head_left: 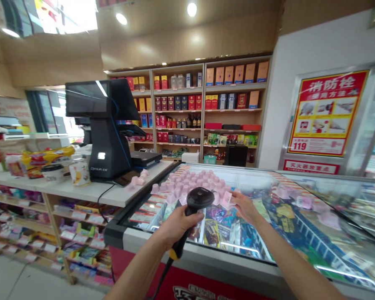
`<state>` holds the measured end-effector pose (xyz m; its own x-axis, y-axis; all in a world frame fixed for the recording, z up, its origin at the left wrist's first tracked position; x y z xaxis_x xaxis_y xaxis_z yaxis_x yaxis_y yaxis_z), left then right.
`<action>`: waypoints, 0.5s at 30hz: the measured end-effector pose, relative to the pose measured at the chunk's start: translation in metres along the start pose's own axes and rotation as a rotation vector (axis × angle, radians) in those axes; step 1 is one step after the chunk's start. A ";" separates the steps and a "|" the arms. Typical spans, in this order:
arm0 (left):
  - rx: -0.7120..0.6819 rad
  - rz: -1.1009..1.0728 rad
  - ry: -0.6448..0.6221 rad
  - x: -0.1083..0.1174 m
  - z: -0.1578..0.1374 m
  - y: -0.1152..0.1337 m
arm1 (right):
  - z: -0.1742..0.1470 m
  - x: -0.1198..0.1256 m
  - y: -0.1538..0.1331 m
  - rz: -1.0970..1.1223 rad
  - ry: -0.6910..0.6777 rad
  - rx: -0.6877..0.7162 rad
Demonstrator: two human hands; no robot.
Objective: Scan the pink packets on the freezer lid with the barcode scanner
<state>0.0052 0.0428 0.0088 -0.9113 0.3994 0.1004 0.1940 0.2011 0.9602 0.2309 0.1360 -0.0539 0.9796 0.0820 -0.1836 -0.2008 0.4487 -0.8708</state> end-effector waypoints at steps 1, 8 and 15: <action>0.007 0.007 0.000 0.002 -0.001 -0.001 | 0.000 -0.001 0.001 0.021 0.002 -0.002; 0.016 0.096 0.022 0.010 -0.005 0.000 | -0.001 -0.013 -0.004 0.084 0.003 -0.003; 0.002 0.100 -0.075 0.006 -0.003 -0.006 | 0.000 -0.021 -0.004 0.104 -0.011 -0.007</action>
Point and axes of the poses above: each hand's wrist, its own z-axis towards the middle knuckle, its own x-axis out of the back of the hand, y = z × x, the point moved 6 cm from there along z, towards the middle knuckle, and after that the axes turned 13 degrees about x, right-handed, at the moved point
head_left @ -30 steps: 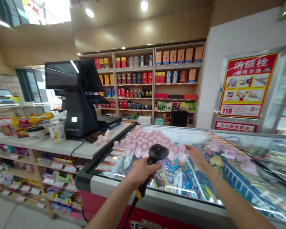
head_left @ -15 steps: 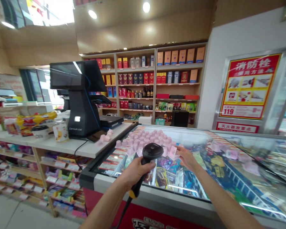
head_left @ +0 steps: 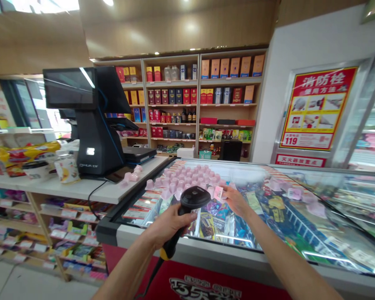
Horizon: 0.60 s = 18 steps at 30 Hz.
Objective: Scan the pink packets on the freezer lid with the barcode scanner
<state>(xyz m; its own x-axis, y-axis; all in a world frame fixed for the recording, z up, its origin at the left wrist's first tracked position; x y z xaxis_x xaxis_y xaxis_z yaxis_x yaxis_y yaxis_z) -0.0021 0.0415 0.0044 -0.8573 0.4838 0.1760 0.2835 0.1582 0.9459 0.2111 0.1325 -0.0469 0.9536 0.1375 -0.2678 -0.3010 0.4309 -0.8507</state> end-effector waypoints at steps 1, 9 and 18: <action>0.001 -0.005 -0.003 0.000 0.001 -0.001 | 0.000 0.000 0.001 0.003 0.010 -0.002; 0.028 -0.008 0.002 0.007 -0.003 -0.003 | 0.006 0.005 0.006 0.053 0.129 0.027; 0.025 -0.034 -0.006 0.014 0.002 -0.007 | 0.011 0.008 0.008 -0.372 0.101 0.087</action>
<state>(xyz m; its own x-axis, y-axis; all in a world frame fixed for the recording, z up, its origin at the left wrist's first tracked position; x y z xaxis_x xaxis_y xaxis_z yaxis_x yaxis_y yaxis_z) -0.0151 0.0492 0.0000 -0.8641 0.4828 0.1423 0.2648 0.1956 0.9443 0.2158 0.1468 -0.0510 0.9917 -0.1286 0.0052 0.0706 0.5095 -0.8576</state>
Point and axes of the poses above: each hand's wrist, its own z-axis towards the middle knuckle, its own x-axis out of the back of the hand, y = z × x, the point moved 6 cm from there along z, towards the middle knuckle, and after that the axes turned 13 degrees about x, right-handed, at the moved point
